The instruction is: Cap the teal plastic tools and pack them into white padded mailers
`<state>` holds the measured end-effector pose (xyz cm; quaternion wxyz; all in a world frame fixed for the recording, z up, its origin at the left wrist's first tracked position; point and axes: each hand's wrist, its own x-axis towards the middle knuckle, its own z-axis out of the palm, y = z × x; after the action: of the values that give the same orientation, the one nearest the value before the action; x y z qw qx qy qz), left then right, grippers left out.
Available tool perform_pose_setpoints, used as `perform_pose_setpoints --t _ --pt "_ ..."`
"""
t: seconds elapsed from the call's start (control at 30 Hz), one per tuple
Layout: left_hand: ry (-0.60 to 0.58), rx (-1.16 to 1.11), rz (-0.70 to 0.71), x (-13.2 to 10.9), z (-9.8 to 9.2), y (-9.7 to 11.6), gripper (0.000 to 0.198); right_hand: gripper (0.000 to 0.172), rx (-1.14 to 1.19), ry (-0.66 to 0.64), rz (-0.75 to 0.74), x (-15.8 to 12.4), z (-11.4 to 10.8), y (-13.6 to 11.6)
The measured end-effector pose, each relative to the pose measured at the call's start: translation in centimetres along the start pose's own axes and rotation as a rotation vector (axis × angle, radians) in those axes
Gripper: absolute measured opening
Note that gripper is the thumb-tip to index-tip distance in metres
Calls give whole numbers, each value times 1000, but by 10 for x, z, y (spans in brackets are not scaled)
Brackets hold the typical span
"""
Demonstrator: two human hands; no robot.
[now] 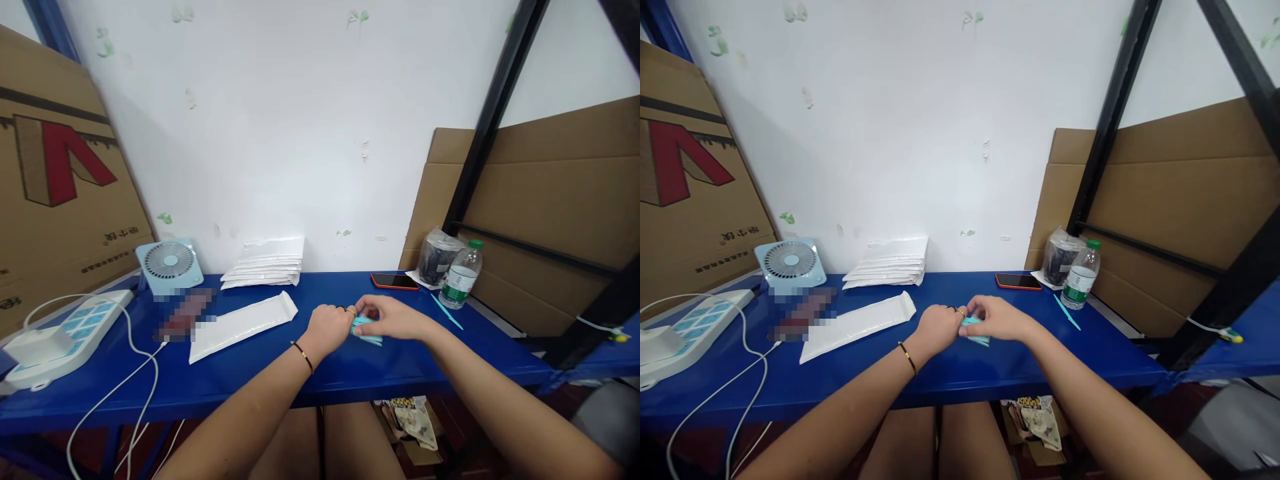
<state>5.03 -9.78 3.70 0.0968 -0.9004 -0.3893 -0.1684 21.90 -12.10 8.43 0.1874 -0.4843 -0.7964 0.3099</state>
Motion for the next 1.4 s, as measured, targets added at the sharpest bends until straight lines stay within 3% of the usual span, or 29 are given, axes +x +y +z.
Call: perform_pose_setpoints --t 0.1,0.17,0.27,0.33,0.43,0.47,0.53,0.67,0.73,0.83,0.93,1.03,1.1,1.13,1.2,1.3,1.4 --pt "-14 124 209 -4 -16 11 15 32 222 -441 188 1 15 9" --pt "-59 138 212 -9 -24 17 14 21 153 -492 245 2 26 8" --pt "-165 114 -15 -14 -34 16 21 9 -417 -134 106 0 32 -6" --pt "-282 49 -148 -15 -40 10 25 14 -774 83 -31 -2 30 -18" --pt "-310 37 -170 -15 -44 0 23 17 -915 169 -69 -3 25 -28" --pt "-261 72 -142 -15 -44 -3 21 16 -855 139 -34 -2 24 -28" --pt "-137 157 -52 -18 -42 -4 17 18 -555 -52 60 1 23 -23" --pt "-33 193 187 -26 -34 0 18 29 378 -638 252 7 32 -5" --pt "-54 157 241 -32 -32 1 20 29 537 -708 326 8 41 3" --pt "-81 42 144 -41 -34 -13 21 25 338 -545 292 9 49 12" --pt "-84 -26 -153 -57 -43 -61 99 22 83 -354 266 9 44 20" --pt "-333 -12 -543 -79 -49 -131 130 21 3 -293 265 9 32 26" --pt "-513 -57 -658 -92 -48 -170 130 20 -15 -281 229 8 23 26" --pt "-569 -95 -648 -97 -46 -182 125 19 -36 -272 205 9 19 25" --pt "-569 -137 -571 -103 -42 -193 104 17 -121 -234 146 11 13 19" --pt "-454 -143 -432 -100 -40 -178 70 12 -391 -85 22 19 7 9" --pt "-332 -158 -339 -90 -44 -150 57 10 -683 44 -35 29 4 2"
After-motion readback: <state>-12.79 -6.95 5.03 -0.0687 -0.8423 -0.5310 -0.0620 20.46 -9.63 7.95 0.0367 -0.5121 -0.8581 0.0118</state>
